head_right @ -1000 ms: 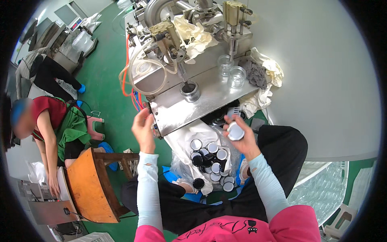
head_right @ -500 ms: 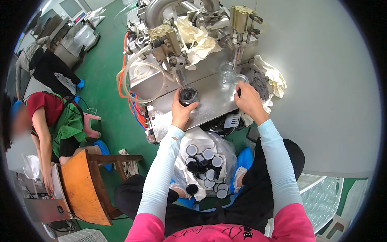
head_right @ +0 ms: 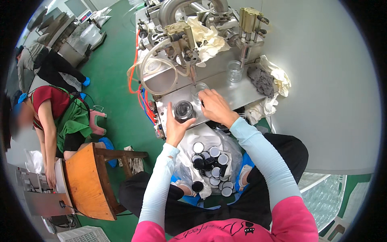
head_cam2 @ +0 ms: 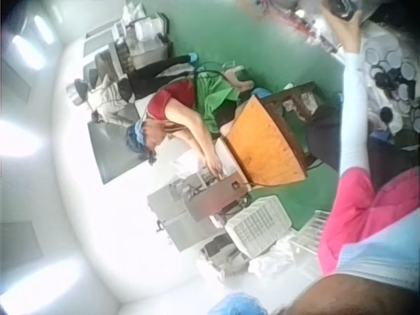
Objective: Filling glass jars with liquid using a filling machine and then manually capping them with lids.
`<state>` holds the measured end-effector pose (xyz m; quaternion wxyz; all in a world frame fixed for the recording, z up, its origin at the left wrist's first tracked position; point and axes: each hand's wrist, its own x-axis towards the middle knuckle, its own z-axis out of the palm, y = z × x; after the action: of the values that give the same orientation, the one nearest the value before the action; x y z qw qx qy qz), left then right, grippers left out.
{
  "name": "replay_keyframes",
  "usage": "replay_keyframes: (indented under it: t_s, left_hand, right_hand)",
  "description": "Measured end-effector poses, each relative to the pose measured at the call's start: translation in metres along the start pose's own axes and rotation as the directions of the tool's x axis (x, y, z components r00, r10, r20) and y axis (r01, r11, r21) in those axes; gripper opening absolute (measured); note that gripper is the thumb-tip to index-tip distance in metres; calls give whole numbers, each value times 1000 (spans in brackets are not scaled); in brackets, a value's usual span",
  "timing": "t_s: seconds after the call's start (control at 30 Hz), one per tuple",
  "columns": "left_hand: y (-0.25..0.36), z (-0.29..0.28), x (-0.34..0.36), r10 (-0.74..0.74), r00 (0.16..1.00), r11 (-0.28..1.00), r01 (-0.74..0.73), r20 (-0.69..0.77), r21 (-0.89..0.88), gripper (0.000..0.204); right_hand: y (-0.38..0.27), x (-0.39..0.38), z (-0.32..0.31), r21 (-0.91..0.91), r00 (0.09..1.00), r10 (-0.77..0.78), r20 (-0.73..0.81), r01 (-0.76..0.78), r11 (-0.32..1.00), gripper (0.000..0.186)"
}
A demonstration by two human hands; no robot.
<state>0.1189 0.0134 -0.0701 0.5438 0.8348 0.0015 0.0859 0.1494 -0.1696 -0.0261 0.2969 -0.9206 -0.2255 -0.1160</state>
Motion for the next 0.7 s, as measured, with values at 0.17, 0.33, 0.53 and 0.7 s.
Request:
replay_keyframes:
  t_s: [0.17,0.33,0.53,0.7]
  left_hand:
    - [2,-63,-12,136,928,987,-98,-346,125,67]
    - [-95,-97,-3,-273,934,961,258,-231,-95,44]
    - [-106,-100,2,-480,756,529,654,444,-541,20]
    - [-129,-95,3,-491,795,487,589,356,-645,19]
  right_hand:
    - [8,1,-1,20,1000,-24,7,24,1000,15]
    - [-5,-1,-8,87,1000,-18,15,17,996,19]
    - [-27,-61,-54,399,984,176,32,-174,900,23]
    - [-28,-115,-49,559,918,355,178,-391,731,22]
